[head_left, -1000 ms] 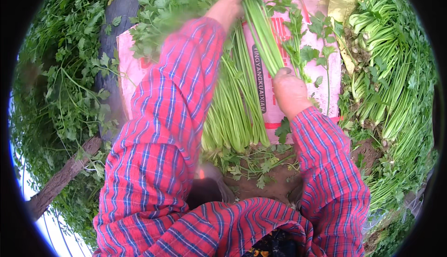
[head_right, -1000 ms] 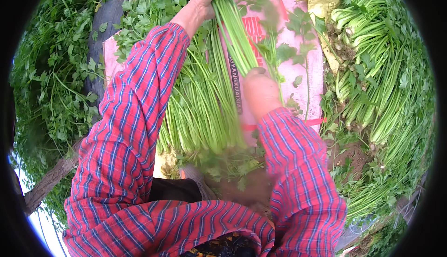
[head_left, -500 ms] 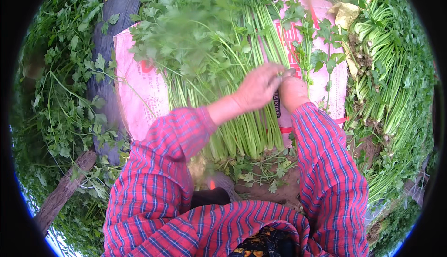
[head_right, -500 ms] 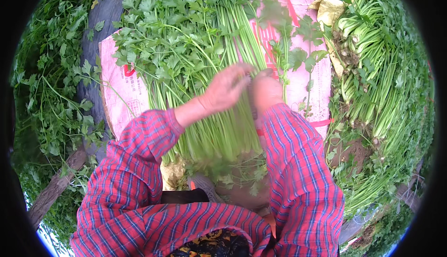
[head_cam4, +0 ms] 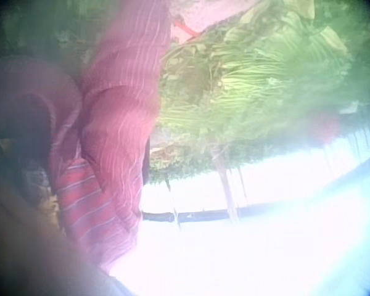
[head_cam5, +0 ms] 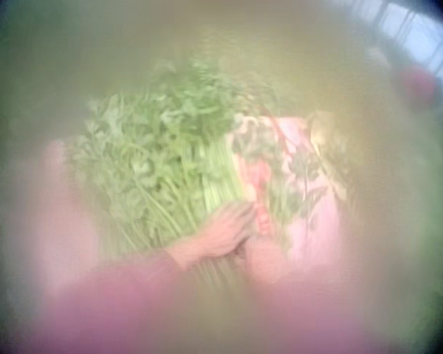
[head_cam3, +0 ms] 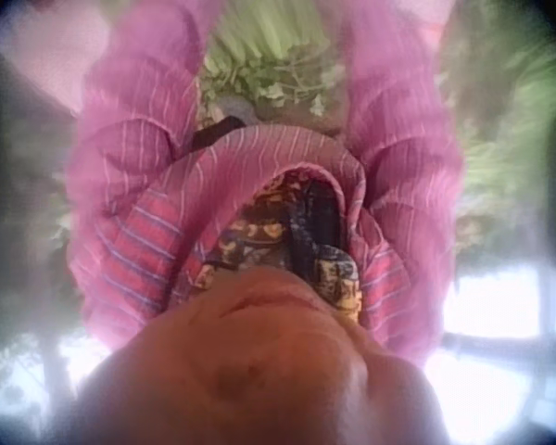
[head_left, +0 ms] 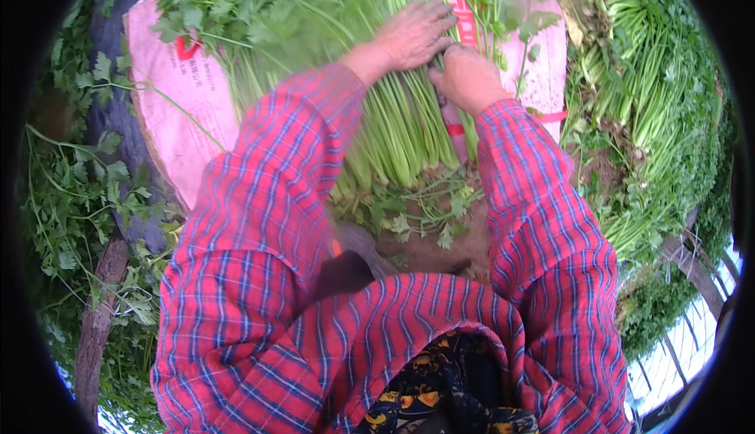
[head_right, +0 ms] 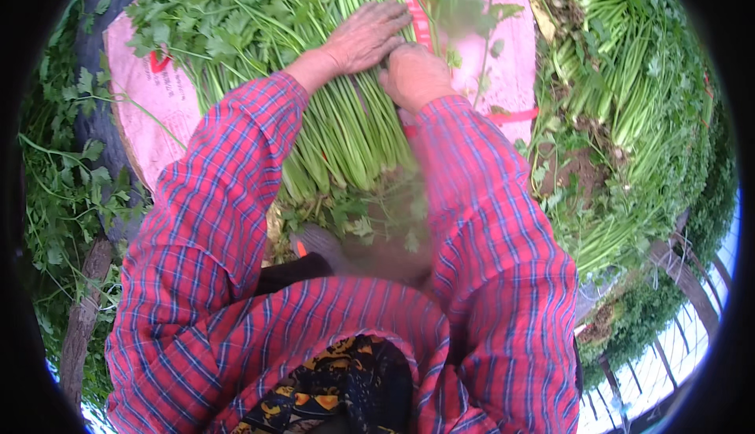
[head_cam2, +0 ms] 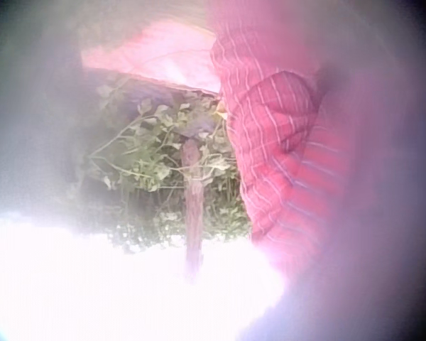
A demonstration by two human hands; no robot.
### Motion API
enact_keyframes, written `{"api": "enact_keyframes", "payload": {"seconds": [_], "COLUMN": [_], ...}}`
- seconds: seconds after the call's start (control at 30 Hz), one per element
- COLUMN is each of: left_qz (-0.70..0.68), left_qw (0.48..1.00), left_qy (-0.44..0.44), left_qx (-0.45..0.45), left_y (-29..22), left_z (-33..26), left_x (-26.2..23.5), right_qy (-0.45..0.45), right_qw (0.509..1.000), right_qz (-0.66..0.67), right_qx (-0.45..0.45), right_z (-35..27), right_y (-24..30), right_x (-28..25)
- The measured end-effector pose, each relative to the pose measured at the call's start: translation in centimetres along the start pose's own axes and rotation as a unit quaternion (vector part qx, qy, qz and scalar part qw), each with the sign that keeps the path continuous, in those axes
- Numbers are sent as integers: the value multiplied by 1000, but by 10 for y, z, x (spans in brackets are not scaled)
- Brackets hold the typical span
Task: The person gathers leafy green vegetables, aligns them into bundles, and ties them with red plastic ties. The bundles are placed on a pink sack on the ground inside a greenhouse.
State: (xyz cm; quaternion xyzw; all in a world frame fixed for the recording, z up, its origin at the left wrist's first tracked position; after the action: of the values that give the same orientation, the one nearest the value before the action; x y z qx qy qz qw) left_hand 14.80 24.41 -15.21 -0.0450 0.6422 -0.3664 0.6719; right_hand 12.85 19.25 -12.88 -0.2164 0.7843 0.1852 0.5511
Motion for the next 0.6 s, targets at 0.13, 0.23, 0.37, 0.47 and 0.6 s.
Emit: {"api": "enact_keyframes", "payload": {"seconds": [0.13, 0.23, 0.37, 0.47, 0.6], "left_qz": [132, 171, 191, 203, 109], "left_qw": [986, 973, 971, 964, 978], "left_qy": [104, 153, 136, 168, 172], "left_qx": [6, 7, 34, 37, 47], "left_y": [-4, -5, -16, -21, -29], "left_z": [-4, -9, -9, -9, -9], "left_x": [18, 21, 10, 9, 4], "right_qy": [-166, -68, 31, 56, 89], "right_qw": [892, 831, 851, 872, 936], "right_qz": [415, 452, 464, 458, 324], "right_qx": [73, 317, 244, 161, 101], "right_z": [-57, -91, -86, -69, -50], "right_y": [-83, -147, -126, -93, -57], "right_x": [-70, -31, 13, 23, 24]}}
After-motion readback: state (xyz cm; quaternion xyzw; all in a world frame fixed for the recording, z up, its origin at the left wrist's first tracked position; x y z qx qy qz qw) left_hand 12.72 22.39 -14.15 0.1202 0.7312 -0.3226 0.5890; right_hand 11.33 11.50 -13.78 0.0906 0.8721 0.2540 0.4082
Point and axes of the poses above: each hand's wrist, its own z-axis towards the middle knuckle, its own x-axis out of the palm, y = z × x, the point moved 10 cm from there along z, towards the middle knuckle, and after that the axes turned 5 degrees about -z, right-handed, at the moved point
